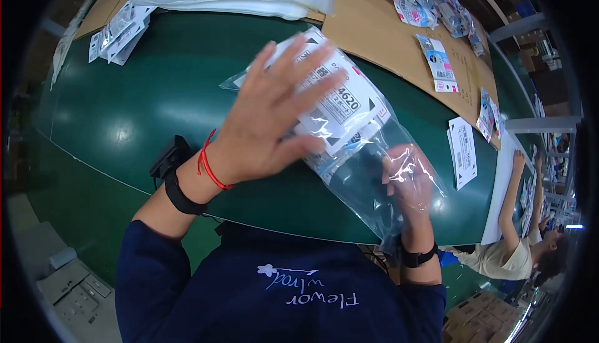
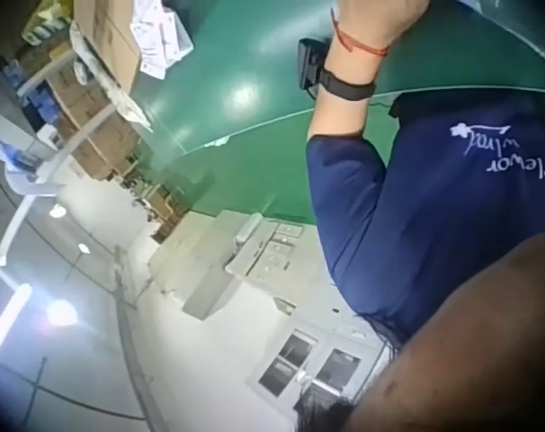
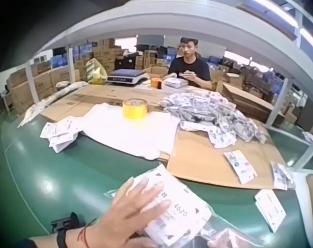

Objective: The person places a plastic bag on the table, fills it with USB chargers, and inserts a paper label. The person then peels the adhesive strip to seal the bag before repeating the process.

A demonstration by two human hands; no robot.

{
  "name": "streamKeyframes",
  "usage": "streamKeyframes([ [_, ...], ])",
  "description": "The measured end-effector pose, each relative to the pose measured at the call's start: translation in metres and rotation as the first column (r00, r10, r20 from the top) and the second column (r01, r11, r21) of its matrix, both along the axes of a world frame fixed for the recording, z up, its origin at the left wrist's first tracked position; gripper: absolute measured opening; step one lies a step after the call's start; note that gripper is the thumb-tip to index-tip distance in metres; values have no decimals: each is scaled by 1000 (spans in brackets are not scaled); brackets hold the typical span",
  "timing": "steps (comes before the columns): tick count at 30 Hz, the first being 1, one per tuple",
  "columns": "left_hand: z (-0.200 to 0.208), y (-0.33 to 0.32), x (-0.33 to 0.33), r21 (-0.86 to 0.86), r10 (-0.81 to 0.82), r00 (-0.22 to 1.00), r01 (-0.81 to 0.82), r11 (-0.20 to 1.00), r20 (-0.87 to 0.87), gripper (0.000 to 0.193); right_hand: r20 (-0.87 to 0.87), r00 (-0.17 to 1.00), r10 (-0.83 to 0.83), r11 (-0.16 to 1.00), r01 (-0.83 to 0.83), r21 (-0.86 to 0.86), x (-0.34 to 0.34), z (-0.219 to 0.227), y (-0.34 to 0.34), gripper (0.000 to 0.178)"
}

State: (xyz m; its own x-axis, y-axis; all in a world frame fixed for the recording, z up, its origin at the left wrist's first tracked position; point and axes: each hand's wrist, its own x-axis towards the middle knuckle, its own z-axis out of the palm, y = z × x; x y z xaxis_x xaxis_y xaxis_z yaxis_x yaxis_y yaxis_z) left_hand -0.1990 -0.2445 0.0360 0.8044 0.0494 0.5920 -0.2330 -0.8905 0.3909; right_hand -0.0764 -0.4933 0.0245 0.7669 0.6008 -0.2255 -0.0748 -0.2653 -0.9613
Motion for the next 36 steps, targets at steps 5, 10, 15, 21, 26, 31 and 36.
streamKeyframes([
  [5,1,-16,6,142,-151,914,218,966,-377,60,-147,988,38,997,-47,-57,1,2,-39,16],
  [10,3,-26,7,213,-120,938,196,957,-325,55,-160,987,2,998,-13,-68,3,0,-89,15],
  [15,-9,-82,5,230,-322,916,375,898,-238,44,-20,1000,-8,1000,8,28,1,-14,-129,13],
  [21,-47,-153,6,390,-591,804,524,757,66,20,203,909,363,930,-368,-14,-6,-9,-132,14],
  [26,-59,-172,14,339,-561,825,511,790,64,17,181,875,449,890,-456,-8,-13,-17,-128,15],
  [31,-55,-176,15,276,-537,836,493,825,111,10,236,851,469,867,-495,64,-17,-29,-127,16],
  [36,-51,-177,13,242,-533,842,501,831,85,10,217,843,492,852,-518,82,-14,-30,-127,17],
])
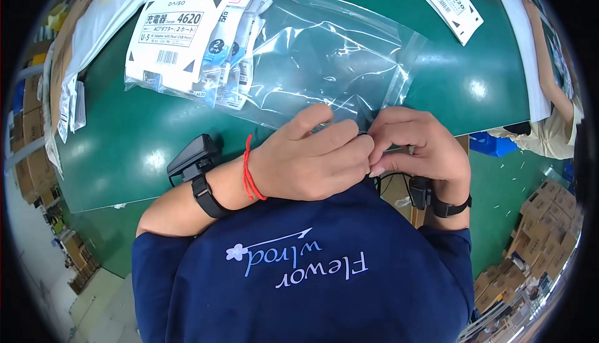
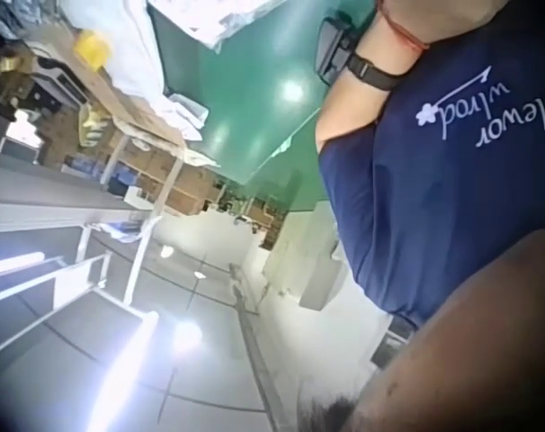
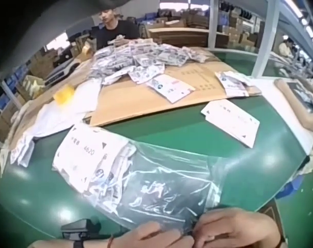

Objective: The person places a plastic bag on the table, fills it with USB chargers, and inserts a paper label. The person then peels the adhesive strip to seal the bag before repeating the process.

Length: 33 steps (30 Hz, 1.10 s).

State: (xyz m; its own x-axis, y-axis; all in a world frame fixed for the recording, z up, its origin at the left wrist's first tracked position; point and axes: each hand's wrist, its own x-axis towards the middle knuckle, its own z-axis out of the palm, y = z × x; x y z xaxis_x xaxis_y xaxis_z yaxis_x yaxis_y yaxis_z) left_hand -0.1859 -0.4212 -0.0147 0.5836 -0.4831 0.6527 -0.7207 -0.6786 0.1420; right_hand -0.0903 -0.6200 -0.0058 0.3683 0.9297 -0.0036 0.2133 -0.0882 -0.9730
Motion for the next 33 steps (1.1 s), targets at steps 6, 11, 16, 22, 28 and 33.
streamKeyframes([
  [6,1,4,0,-13,-26,1000,26,1000,-1,11,55,998,-40,997,37,65,3,-2,-1,11],
  [11,5,14,-7,0,-18,1000,18,1000,19,12,-520,691,-502,628,705,330,28,-20,-29,16],
  [16,6,16,-7,60,-80,994,84,995,-77,12,-835,224,-503,-247,888,387,107,-53,-192,36],
  [22,16,23,-15,22,-72,985,76,997,-155,17,194,-770,-608,-524,573,630,58,-160,-267,27],
  [28,24,39,-8,72,-22,977,38,997,-213,34,511,180,-840,-107,869,-483,-51,-347,-292,21],
  [33,24,56,-11,114,67,986,-50,992,-150,30,193,-312,-930,-328,943,-59,-46,-338,-301,32],
])
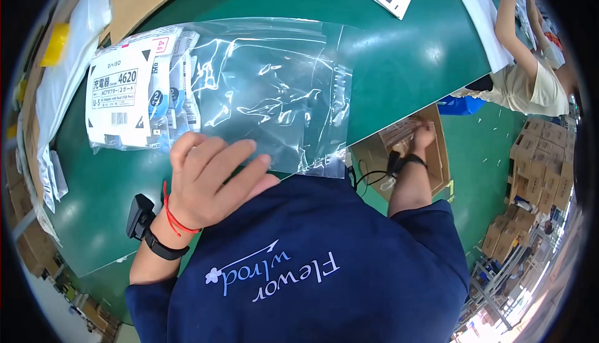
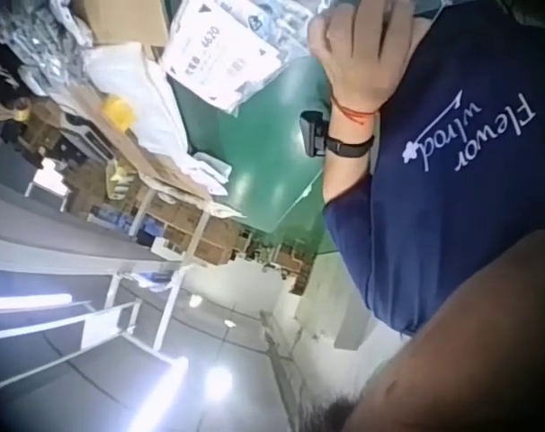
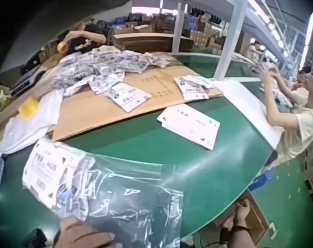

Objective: The person places a plastic bag on the table, fills it with USB chargers, and inserts a paper label. The person then peels the adhesive strip to seal the bag before repeating the process.

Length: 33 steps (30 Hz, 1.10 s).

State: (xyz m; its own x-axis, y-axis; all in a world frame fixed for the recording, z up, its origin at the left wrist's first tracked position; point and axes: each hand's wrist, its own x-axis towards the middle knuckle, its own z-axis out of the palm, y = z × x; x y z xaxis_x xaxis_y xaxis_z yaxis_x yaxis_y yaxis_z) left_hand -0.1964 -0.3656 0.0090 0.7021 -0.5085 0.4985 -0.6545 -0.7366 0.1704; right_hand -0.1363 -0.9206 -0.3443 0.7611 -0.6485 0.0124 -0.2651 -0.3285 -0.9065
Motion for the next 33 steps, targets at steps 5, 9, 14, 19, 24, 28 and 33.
streamKeyframes([
  [5,-15,22,-14,106,112,990,-122,987,89,28,625,751,-212,821,484,-302,84,127,-7,26],
  [9,-20,31,-21,140,213,960,-239,961,180,26,793,605,65,954,194,-226,134,301,122,24],
  [14,-26,39,-22,120,315,921,-347,930,228,26,231,420,877,469,-855,-224,154,387,276,38],
  [19,-21,32,-28,128,337,916,-369,921,217,25,-104,-123,987,-115,-990,80,157,380,366,42],
  [24,-17,39,-44,87,347,926,-362,928,147,24,-102,-272,957,-232,-927,296,153,374,387,47],
  [28,-24,68,-72,-61,386,918,-381,922,91,27,-9,-292,956,-238,-797,555,133,374,367,47],
  [33,-27,62,-88,-61,488,868,-485,873,93,30,-76,-171,982,-184,-956,-228,104,373,369,51],
])
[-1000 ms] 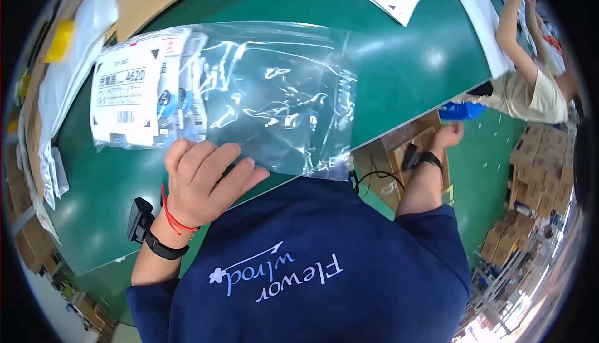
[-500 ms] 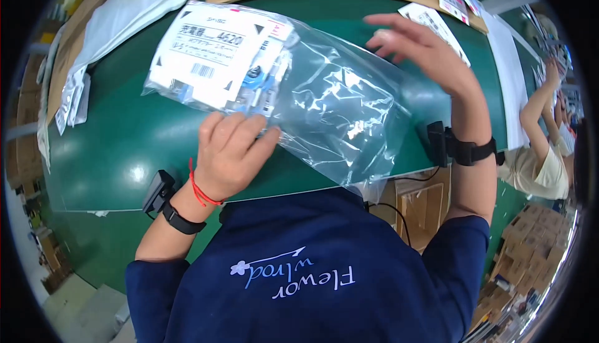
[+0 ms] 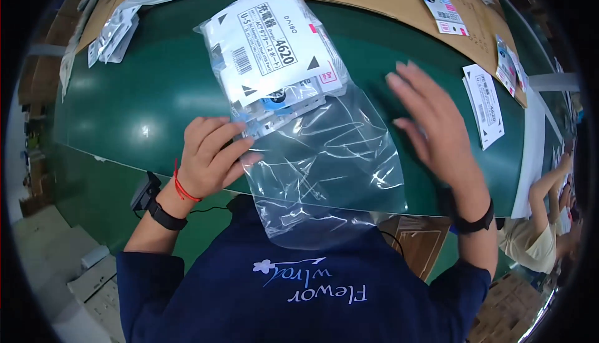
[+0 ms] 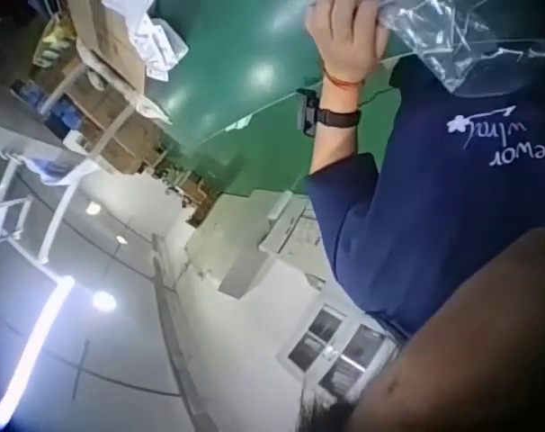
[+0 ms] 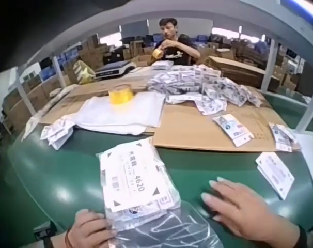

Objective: The person places a plastic bag on the table, fills it with USB chargers, and inserts a paper label. The person then peels the adhesive strip to seal the bag before repeating the process.

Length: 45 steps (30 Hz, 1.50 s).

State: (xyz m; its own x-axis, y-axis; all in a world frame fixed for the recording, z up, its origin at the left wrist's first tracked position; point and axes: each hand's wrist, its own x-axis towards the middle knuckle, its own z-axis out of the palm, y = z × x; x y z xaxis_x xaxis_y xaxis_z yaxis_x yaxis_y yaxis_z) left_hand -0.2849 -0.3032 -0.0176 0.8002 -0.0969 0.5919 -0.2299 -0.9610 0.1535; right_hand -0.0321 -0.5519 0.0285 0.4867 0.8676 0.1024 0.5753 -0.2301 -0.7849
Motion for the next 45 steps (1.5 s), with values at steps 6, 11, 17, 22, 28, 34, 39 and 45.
streamKeyframes([
  [6,17,-20,35,300,-32,998,44,953,-46,32,775,434,458,815,-553,-172,-1,-4,45,61],
  [11,14,-8,30,188,-159,969,194,963,-187,32,759,348,550,707,-678,-202,-2,-16,49,53],
  [17,9,7,31,-86,-219,944,204,975,-246,27,241,714,657,751,-648,-130,-7,-14,67,39],
  [22,23,26,41,-727,-194,927,-111,677,-322,19,-637,668,385,861,-509,-14,19,-3,96,34],
  [28,40,59,72,-976,20,980,-200,82,-199,17,-887,399,231,971,-146,187,41,18,125,33],
  [34,25,85,108,-983,208,978,-61,172,-24,13,-584,805,106,928,131,348,66,-2,163,29],
  [39,9,100,124,-976,354,926,60,212,134,11,-504,864,12,935,170,313,87,2,189,27],
  [45,10,118,133,-981,351,934,5,195,74,12,-485,869,-100,910,276,308,98,-24,209,25],
])
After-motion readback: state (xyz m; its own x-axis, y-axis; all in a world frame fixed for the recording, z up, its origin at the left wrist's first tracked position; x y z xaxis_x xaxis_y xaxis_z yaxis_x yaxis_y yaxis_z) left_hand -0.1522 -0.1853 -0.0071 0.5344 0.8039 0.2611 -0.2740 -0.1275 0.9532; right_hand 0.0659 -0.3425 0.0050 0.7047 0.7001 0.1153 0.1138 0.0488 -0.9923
